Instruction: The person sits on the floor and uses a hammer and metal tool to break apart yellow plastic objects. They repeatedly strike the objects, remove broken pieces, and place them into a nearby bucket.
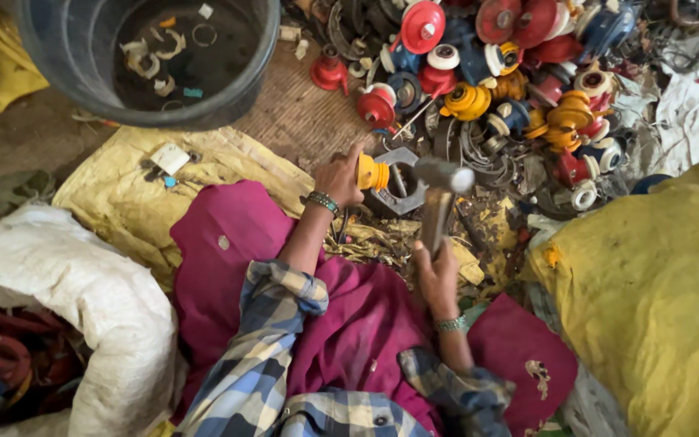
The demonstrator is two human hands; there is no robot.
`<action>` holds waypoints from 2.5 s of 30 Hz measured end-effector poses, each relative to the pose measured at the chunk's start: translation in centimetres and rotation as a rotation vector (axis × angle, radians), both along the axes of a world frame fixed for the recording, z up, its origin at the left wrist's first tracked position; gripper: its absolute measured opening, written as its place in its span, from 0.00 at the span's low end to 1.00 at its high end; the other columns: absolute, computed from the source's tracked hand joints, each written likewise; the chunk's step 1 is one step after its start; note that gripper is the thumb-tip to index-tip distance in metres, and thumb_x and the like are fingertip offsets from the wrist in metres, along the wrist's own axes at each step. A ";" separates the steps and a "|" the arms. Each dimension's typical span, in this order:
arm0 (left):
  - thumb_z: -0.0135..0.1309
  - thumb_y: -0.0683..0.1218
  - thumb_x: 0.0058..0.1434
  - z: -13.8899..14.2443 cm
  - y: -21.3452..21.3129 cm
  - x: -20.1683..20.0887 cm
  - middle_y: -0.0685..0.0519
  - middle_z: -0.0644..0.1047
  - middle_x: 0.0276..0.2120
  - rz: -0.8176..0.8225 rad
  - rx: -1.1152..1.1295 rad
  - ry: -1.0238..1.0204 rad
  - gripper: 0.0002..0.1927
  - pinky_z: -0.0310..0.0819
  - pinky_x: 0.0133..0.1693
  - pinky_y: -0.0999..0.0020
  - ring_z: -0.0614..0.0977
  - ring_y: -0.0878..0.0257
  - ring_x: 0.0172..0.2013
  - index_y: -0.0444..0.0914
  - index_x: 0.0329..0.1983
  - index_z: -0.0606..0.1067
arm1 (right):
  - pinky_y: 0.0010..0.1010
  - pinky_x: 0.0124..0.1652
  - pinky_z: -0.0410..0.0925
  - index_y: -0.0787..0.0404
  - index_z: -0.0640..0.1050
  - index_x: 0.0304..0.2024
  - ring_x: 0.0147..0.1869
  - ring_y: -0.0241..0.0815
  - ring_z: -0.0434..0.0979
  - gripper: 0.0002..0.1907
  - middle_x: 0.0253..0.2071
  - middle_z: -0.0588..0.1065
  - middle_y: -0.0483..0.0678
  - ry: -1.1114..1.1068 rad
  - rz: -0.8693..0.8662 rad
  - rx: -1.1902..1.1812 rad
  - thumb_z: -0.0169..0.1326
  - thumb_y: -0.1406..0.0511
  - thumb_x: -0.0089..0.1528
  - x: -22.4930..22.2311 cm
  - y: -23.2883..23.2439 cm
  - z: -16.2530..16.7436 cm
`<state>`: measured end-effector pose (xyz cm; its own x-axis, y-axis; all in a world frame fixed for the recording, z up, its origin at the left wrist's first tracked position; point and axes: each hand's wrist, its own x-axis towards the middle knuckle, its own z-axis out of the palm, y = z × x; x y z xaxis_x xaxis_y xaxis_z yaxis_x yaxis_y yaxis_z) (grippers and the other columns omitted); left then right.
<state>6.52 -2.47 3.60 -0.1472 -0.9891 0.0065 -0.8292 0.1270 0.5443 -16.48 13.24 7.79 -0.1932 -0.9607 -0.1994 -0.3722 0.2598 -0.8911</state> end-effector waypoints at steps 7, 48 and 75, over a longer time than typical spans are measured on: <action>0.67 0.46 0.40 0.5 -0.4 -0.2 0.42 0.81 0.36 0.024 0.138 -0.015 0.62 0.75 0.38 0.43 0.84 0.42 0.36 0.49 0.76 0.47 | 0.29 0.34 0.74 0.64 0.67 0.55 0.35 0.32 0.80 0.16 0.36 0.77 0.49 -0.033 0.043 -0.777 0.56 0.63 0.72 -1.1 -1.1 8.6; 0.69 0.43 0.40 0.0 -0.7 -0.5 0.43 0.79 0.40 0.125 -0.100 -0.005 0.45 0.76 0.35 0.47 0.83 0.45 0.37 0.41 0.63 0.62 | 0.34 0.36 0.77 0.63 0.71 0.51 0.33 0.43 0.80 0.23 0.34 0.79 0.50 -0.639 -0.249 -0.583 0.41 0.51 0.68 0.0 -2.0 14.4; 0.41 0.82 0.59 0.0 -2.3 -0.1 0.45 0.81 0.21 0.146 0.549 0.115 0.48 0.81 0.42 0.57 0.88 0.50 0.32 0.33 0.26 0.83 | 0.40 0.29 0.68 0.66 0.75 0.47 0.28 0.46 0.74 0.23 0.27 0.74 0.55 0.137 0.021 0.109 0.50 0.51 0.68 -3.1 -1.8 -7.7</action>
<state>6.40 -4.77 3.64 -0.0373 -0.8622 -0.5051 -0.7485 -0.3108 0.5857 -19.60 11.43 0.10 -0.2056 -0.9390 -0.2758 -0.4943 0.3429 -0.7988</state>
